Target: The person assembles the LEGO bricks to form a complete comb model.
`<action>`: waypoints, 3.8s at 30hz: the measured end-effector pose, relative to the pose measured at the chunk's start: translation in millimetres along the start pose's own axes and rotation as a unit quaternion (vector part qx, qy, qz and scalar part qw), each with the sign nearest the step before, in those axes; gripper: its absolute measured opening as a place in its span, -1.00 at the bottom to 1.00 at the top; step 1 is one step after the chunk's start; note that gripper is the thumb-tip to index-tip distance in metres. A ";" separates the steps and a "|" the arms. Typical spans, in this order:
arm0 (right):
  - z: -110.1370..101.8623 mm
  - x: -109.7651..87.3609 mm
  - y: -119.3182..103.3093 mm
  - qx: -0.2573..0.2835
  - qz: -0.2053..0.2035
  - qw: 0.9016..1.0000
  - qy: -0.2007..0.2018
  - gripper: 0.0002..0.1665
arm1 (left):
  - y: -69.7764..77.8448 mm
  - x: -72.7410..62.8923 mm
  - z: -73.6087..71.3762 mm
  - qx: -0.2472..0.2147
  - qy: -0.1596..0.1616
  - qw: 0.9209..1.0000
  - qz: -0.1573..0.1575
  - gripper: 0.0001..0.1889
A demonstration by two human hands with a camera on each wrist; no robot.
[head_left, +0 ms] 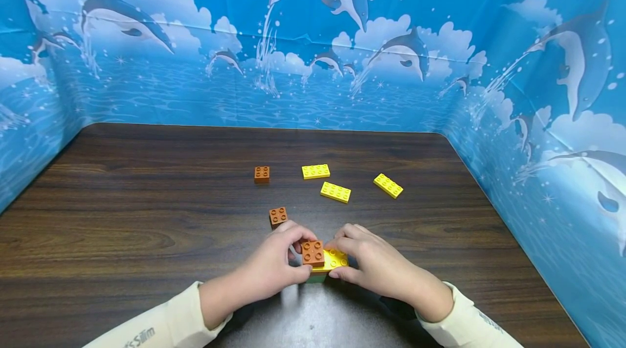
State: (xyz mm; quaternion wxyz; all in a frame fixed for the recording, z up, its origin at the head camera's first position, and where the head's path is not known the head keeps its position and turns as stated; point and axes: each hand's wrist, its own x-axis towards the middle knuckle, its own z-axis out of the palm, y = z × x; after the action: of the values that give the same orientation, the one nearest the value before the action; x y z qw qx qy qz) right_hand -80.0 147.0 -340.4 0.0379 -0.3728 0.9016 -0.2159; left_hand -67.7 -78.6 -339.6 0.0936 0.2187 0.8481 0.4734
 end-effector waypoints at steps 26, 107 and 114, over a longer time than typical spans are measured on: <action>1.9 0.3 1.8 0.002 -0.004 1.000 0.003 -0.57 | 5.6 1.3 7.2 0.066 -0.003 0.998 -0.008 -0.63; 2.1 3.3 -0.7 0.024 -0.003 0.999 0.028 -0.67 | 1.9 5.5 -1.4 0.053 -0.022 0.998 0.024 -0.73; 3.1 3.6 -1.4 0.025 0.000 0.999 0.027 -0.67 | -3.2 4.9 1.2 0.050 -0.014 0.998 0.026 -0.71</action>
State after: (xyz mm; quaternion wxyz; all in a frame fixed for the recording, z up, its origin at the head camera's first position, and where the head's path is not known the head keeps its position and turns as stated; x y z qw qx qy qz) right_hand -81.0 142.5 -342.2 0.0225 -0.3662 0.8966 -0.2480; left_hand -72.5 -76.9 -342.6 0.0826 0.2517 0.8632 0.4297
